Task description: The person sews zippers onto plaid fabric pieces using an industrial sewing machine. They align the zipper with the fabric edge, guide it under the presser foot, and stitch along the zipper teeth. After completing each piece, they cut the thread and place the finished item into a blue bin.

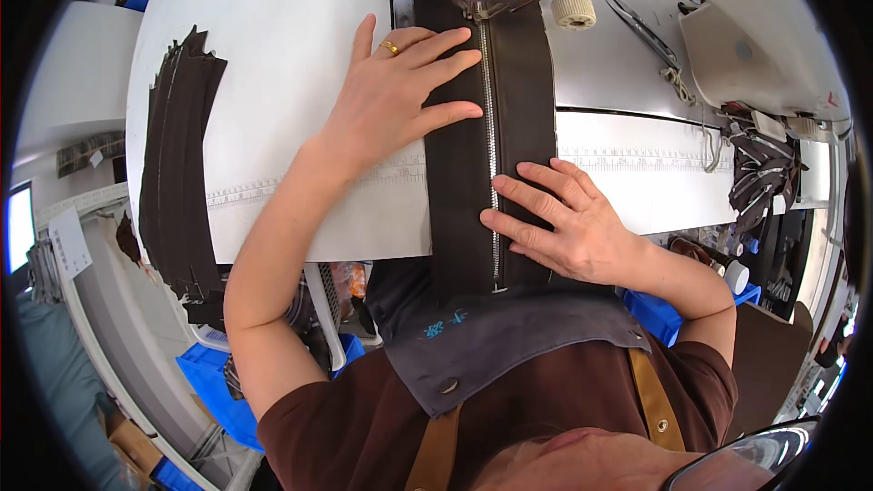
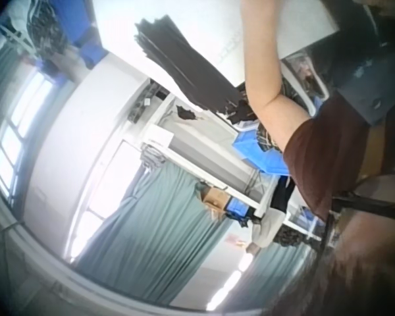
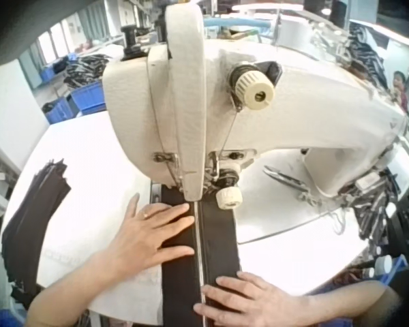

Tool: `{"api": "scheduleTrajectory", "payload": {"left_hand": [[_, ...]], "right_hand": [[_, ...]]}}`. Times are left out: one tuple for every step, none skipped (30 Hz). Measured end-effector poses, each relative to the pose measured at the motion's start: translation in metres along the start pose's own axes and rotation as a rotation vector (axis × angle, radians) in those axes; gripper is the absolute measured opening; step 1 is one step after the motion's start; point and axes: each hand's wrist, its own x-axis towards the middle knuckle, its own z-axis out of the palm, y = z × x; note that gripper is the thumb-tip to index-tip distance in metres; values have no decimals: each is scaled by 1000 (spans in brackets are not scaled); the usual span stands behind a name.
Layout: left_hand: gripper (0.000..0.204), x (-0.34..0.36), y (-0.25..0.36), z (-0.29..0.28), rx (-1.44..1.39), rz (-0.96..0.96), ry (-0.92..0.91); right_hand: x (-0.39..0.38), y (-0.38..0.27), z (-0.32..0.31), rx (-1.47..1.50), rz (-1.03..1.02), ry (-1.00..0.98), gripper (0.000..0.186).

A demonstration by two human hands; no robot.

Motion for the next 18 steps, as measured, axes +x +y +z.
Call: {"api": "scheduleTrajectory", "payload": {"left_hand": [[49,2,-1,0,1,-1,-8],[48,3,-1,0,6,-2,-9],[48,4,-1,0,12,-3,-10],[48,4,-2,0,15,-3,-8],[49,4,-3,2,74,31,10],[49,3,-5,5,132,65,28],[50,2,-6,9,191,99,45],[50,1,-3,12,182,83,74],[50,-2,4,15,172,67,103],[50,-4,12,16,163,51,133],[56,-5,19,13,164,25,106],[57,-5,21,14,166,21,105],[59,-6,22,17,167,19,104],[61,-6,22,19,168,16,103],[61,-5,22,19,171,27,110],[60,-3,22,19,172,37,119],[60,-2,22,19,174,46,129],[59,-1,22,18,126,46,139]], "right_hand": [[1,2,-1,-6,5,-1,47],[1,3,-1,7,2,4,47],[0,4,-1,19,-1,9,47],[1,4,0,29,-3,13,47],[2,5,-1,18,0,11,47],[5,7,-3,7,3,9,47],[7,10,-3,-2,7,8,47],[8,12,-3,-11,6,15,46],[10,15,-3,-20,5,22,46],[11,16,-3,-29,4,29,45],[11,16,-4,-31,-16,26,46],[10,15,-4,-16,-45,29,46],[7,12,-2,0,-72,32,47],[5,10,0,15,-100,35,47],[5,10,2,-16,-94,55,46],[5,11,3,-17,-94,62,45],[6,13,3,-17,-95,69,44],[7,16,3,-18,-96,76,43]]}}
